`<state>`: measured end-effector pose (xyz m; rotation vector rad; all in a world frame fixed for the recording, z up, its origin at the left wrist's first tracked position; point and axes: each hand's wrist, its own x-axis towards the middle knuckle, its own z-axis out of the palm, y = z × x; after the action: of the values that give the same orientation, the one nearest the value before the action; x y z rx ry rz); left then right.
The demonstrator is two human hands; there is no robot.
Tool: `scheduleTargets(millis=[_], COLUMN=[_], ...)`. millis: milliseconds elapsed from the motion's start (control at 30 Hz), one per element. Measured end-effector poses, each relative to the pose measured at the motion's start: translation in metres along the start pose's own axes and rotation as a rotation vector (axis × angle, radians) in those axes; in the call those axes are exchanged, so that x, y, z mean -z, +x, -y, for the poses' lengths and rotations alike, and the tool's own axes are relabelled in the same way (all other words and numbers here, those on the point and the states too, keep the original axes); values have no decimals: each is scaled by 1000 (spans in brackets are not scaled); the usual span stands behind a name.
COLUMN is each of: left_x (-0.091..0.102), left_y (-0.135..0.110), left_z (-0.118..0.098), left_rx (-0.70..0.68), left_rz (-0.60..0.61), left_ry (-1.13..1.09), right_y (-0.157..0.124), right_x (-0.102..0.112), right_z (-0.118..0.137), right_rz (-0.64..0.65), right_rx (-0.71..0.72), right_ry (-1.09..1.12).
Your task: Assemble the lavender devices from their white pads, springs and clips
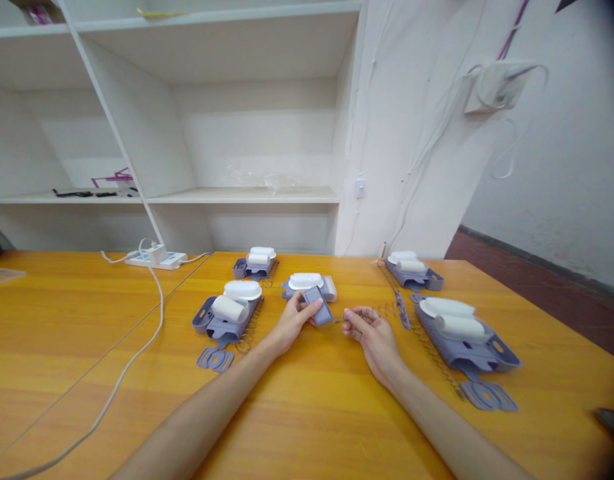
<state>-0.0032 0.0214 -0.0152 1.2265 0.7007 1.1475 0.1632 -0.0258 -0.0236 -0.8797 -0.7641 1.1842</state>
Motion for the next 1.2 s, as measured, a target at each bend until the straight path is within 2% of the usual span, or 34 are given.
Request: scheduleTargets(millis=[267, 567, 767, 967, 1200], left_x=[-2, 0, 2, 1, -2], left_y=[-3, -4, -4, -3, -4], left_z=[-5, -9, -6, -2, -9], left_rx=[-60, -37, 56, 31, 22], left_rz=[94, 170, 149, 141, 161], left_ry=[69, 65, 48, 64, 18], right_y=[-2, -4, -5, -4, -6], right_x=[-1, -2, -2, -3, -3], right_z=[6, 4, 4, 4, 4], right_rz=[12, 54, 38, 35, 43], right_rx=[-63, -63, -36, -30, -35], right_ry=[95, 17, -2, -10, -32])
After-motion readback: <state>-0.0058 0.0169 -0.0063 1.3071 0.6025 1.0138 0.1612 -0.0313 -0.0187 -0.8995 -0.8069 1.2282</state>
